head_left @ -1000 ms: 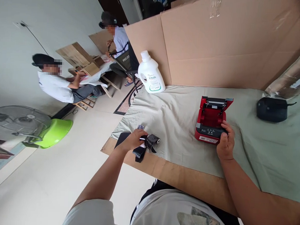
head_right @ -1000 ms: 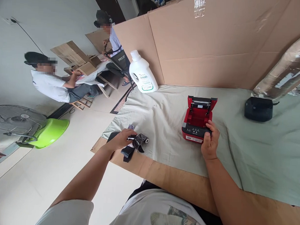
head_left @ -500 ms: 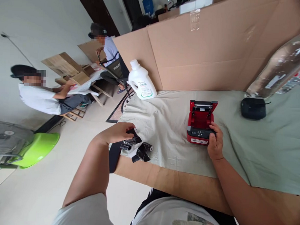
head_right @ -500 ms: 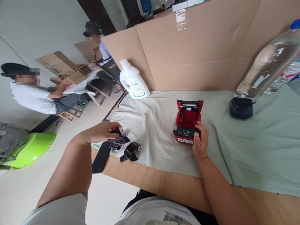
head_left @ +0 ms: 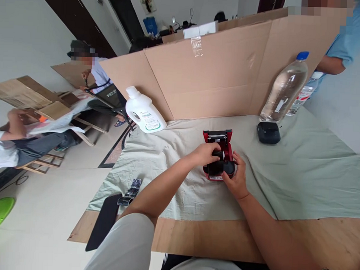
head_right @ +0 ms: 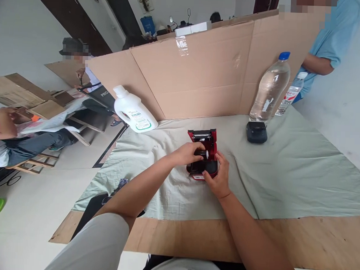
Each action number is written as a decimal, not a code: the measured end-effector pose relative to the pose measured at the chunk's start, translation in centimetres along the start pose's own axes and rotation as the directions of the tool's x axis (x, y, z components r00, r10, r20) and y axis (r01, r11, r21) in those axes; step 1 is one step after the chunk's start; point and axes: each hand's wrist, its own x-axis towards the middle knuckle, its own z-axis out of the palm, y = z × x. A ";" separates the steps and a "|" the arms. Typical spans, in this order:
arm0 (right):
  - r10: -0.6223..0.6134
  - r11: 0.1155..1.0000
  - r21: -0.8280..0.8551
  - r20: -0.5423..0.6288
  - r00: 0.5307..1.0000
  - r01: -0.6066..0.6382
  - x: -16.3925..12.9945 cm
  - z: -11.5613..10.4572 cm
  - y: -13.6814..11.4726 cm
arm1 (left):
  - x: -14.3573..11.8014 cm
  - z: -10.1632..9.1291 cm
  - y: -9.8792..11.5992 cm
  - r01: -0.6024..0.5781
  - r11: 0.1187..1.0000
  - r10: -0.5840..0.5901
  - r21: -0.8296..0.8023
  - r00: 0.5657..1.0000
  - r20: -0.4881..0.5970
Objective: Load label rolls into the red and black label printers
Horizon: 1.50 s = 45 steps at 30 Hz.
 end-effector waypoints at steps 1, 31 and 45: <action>-0.025 0.999 -0.022 0.001 1.000 0.025 0.1 -0.1 -0.2 | 0.8 0.6 0.0 0.035 0.994 -0.035 0.100 0.999 -0.005; -0.314 0.938 -0.163 -0.023 0.949 0.307 0.4 -0.8 -1.9 | -1.6 4.0 -3.1 -0.366 0.930 0.233 -0.033 0.658 -0.716; -0.253 0.947 -0.187 0.073 0.965 0.262 0.4 -0.4 -1.5 | -5.1 10.5 -3.0 -0.292 0.954 0.243 0.071 0.610 -0.754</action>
